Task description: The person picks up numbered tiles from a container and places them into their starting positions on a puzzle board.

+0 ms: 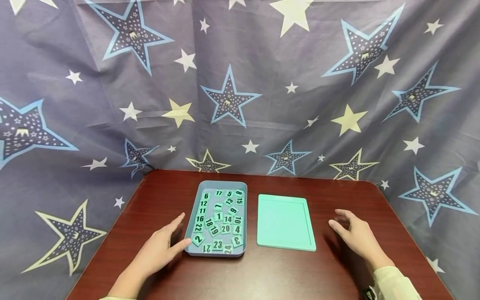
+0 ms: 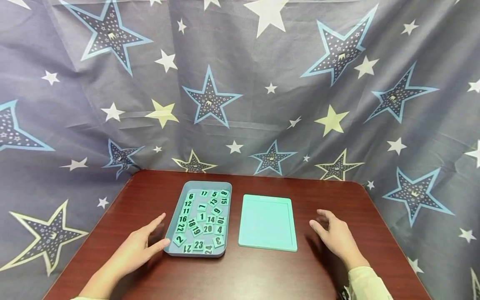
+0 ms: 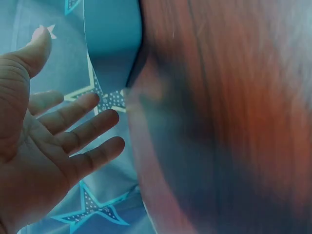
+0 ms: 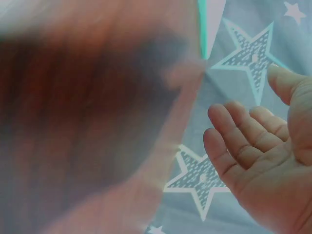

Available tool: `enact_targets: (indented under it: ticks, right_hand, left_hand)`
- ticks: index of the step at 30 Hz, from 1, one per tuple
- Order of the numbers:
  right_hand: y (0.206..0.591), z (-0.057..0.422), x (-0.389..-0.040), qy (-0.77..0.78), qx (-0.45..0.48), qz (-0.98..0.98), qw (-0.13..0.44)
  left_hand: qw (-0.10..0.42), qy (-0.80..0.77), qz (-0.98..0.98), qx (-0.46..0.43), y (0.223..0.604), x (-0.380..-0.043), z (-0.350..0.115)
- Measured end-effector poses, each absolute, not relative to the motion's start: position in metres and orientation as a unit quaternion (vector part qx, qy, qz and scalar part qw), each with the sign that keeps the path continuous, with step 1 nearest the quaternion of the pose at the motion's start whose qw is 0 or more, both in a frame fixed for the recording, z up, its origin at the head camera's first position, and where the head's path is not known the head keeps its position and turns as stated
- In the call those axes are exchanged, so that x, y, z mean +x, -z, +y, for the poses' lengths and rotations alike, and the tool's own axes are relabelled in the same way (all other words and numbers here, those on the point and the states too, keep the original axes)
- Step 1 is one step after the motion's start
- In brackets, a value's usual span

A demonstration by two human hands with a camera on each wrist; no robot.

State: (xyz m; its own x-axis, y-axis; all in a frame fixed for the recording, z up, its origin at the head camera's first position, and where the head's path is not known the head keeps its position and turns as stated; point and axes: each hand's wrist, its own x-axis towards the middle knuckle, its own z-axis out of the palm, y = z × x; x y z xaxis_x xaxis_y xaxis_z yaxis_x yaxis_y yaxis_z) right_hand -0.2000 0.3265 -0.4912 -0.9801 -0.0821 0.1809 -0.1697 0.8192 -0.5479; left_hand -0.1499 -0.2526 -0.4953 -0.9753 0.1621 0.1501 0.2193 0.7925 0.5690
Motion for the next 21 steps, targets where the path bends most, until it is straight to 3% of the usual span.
enact_targets:
  ticks: [14, 21]
  right_hand:
    - [0.472, 0.272, -0.212, -0.321, 0.145, -0.933, 0.078]
    - [0.468, 0.243, -0.222, -0.302, 0.187, -0.932, 0.075]
  left_hand:
    - [0.076, 0.289, -0.947, -0.114, 0.506, -0.148, -0.237]
    - [0.054, 0.276, -0.954, -0.099, 0.505, -0.144, -0.238]
